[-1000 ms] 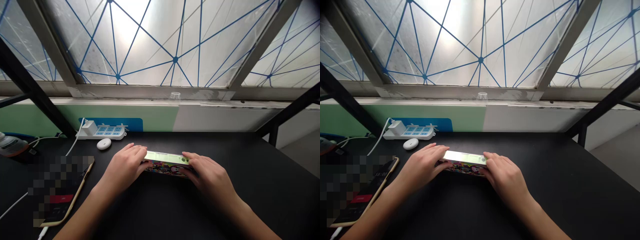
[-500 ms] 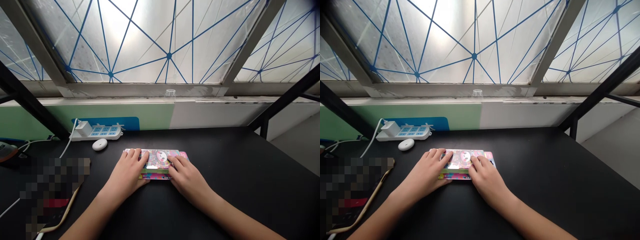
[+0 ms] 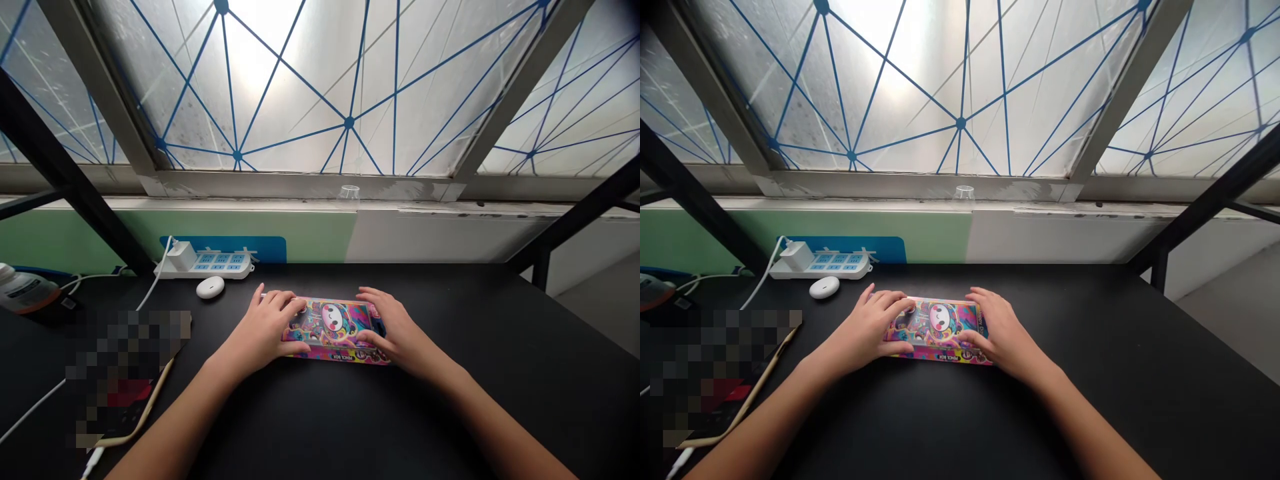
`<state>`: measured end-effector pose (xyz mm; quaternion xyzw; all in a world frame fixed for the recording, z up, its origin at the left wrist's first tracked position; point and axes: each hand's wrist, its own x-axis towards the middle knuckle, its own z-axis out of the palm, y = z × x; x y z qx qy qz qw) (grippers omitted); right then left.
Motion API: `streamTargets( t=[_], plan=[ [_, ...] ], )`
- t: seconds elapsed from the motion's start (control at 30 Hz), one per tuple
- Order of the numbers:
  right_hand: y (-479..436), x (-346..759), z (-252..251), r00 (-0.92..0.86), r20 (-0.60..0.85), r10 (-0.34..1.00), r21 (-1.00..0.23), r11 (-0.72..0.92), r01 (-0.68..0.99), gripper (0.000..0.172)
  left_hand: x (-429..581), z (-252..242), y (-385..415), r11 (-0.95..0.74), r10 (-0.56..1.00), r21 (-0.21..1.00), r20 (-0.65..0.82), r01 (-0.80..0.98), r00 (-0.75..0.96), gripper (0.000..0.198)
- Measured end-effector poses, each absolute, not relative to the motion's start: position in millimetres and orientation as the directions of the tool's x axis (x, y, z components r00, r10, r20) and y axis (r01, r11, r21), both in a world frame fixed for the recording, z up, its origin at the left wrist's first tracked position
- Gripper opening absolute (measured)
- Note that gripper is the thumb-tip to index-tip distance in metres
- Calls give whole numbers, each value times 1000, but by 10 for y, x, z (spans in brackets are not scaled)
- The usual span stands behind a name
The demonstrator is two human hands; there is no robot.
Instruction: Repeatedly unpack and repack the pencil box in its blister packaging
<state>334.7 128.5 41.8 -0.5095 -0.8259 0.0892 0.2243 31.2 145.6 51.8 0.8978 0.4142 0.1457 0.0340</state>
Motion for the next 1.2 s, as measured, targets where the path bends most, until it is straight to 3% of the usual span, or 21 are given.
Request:
streamTargets(
  t=[0.1, 0.27, 0.5, 0.67, 0.73, 0.9, 1.03, 1.2],
  plan=[
    [1399, 3459, 344, -355, 294, 888, -348, 445, 825, 74, 391, 580, 1393, -688, 692, 78, 372, 722, 619, 77],
    [1355, 3472, 479, -332, 410, 849, -287, 465, 837, 68, 453, 574, 1353, -705, 615, -18, 484, 709, 623, 87],
    [1177, 3326, 608, -396, 573, 717, -121, 552, 825, 57, 376, 667, 1364, -680, 555, -14, 643, 733, 528, 38],
    [1062, 3193, 607, -506, 541, 672, 86, 554, 828, 18, 421, 675, 1327, -719, 593, -51, 475, 693, 650, 33],
    [1024, 3132, 586, -526, 513, 679, 129, 545, 829, 15, 447, 666, 1309, -712, 615, -78, 412, 698, 673, 33],
    [964, 2986, 519, -572, 500, 650, 179, 569, 802, 20, 476, 695, 1264, -670, 688, -105, 286, 735, 667, 23],
    [951, 2892, 467, -584, 416, 697, 136, 587, 798, 31, 448, 695, 1303, -701, 684, -54, 233, 711, 692, 24],
    [1056, 2833, 330, -633, 357, 687, 123, 637, 761, 57, 314, 644, 1425, -704, 706, 160, 269, 692, 655, 62]
  ],
)
